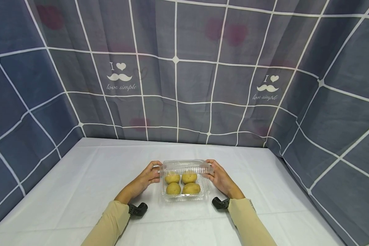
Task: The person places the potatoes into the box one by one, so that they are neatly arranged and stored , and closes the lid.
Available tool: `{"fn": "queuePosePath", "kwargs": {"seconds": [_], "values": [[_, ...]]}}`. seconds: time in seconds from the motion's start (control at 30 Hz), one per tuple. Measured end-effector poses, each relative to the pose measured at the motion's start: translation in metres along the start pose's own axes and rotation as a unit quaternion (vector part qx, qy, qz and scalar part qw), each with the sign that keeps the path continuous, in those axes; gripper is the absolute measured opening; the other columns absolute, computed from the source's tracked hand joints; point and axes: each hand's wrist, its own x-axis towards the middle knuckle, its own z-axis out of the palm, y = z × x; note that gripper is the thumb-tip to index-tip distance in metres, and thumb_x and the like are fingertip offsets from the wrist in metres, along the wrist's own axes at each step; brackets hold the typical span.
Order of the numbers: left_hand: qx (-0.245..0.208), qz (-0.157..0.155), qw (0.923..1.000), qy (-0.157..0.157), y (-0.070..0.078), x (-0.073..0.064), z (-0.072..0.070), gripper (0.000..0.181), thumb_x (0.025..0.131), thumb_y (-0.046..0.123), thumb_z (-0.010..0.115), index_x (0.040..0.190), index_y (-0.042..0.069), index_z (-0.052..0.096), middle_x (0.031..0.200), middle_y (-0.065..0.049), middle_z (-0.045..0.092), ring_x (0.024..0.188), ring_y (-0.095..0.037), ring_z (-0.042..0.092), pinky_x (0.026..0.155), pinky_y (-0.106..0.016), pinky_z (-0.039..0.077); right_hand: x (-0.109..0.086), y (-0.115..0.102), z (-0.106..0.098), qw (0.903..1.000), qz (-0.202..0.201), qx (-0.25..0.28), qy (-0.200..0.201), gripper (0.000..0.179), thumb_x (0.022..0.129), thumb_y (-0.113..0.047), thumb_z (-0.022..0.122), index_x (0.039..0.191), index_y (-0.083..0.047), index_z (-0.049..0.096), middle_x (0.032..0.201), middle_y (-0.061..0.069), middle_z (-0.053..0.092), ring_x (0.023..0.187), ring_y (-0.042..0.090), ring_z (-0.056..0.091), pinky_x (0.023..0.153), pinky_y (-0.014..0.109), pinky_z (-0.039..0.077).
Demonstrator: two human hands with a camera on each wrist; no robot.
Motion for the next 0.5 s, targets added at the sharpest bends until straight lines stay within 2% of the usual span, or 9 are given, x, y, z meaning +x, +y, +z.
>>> {"fn": "queuePosePath", "kwargs": {"seconds": [0.13, 0.27, 0.5], "values": [[0.002, 0.000, 1.0000, 0.000, 0.0029, -0.0002, 0.0013, 0.055, 0.110, 0.027, 0.044, 0.151, -0.006, 0.027, 0.162, -0.037, 0.033, 0.147, -0.043, 0.041, 0.116, -0.039, 0.043, 0.0001, -0.0006, -0.0003, 1.0000, 0.005, -0.005, -0.006, 0.025, 0.114, -0.035, 0.052, 0.133, -0.018, 0.050, 0.131, -0.001, 0.057, 0.122, 0.011, 0.060, 0.110, 0.028, 0.049], [0.005, -0.005, 1.0000, 0.004, 0.0064, 0.0002, 0.0037, 0.057, 0.110, 0.031, 0.047, 0.150, -0.005, 0.028, 0.159, -0.036, 0.035, 0.144, -0.040, 0.044, 0.117, -0.045, 0.043, -0.0014, -0.0016, -0.0019, 0.9998, 0.006, -0.006, -0.018, 0.029, 0.112, -0.036, 0.059, 0.134, -0.019, 0.050, 0.133, 0.001, 0.055, 0.124, 0.012, 0.059, 0.110, 0.027, 0.049], [0.030, -0.034, 0.9988, 0.019, 0.0080, 0.0005, 0.0062, 0.070, 0.102, 0.036, 0.060, 0.152, -0.003, 0.030, 0.164, -0.037, 0.030, 0.150, -0.052, 0.037, 0.120, -0.061, 0.039, -0.0035, -0.0031, -0.0091, 0.9975, -0.001, -0.011, -0.070, 0.030, 0.113, -0.024, 0.054, 0.142, -0.019, 0.047, 0.143, 0.007, 0.054, 0.131, 0.016, 0.058, 0.114, 0.029, 0.047]]}}
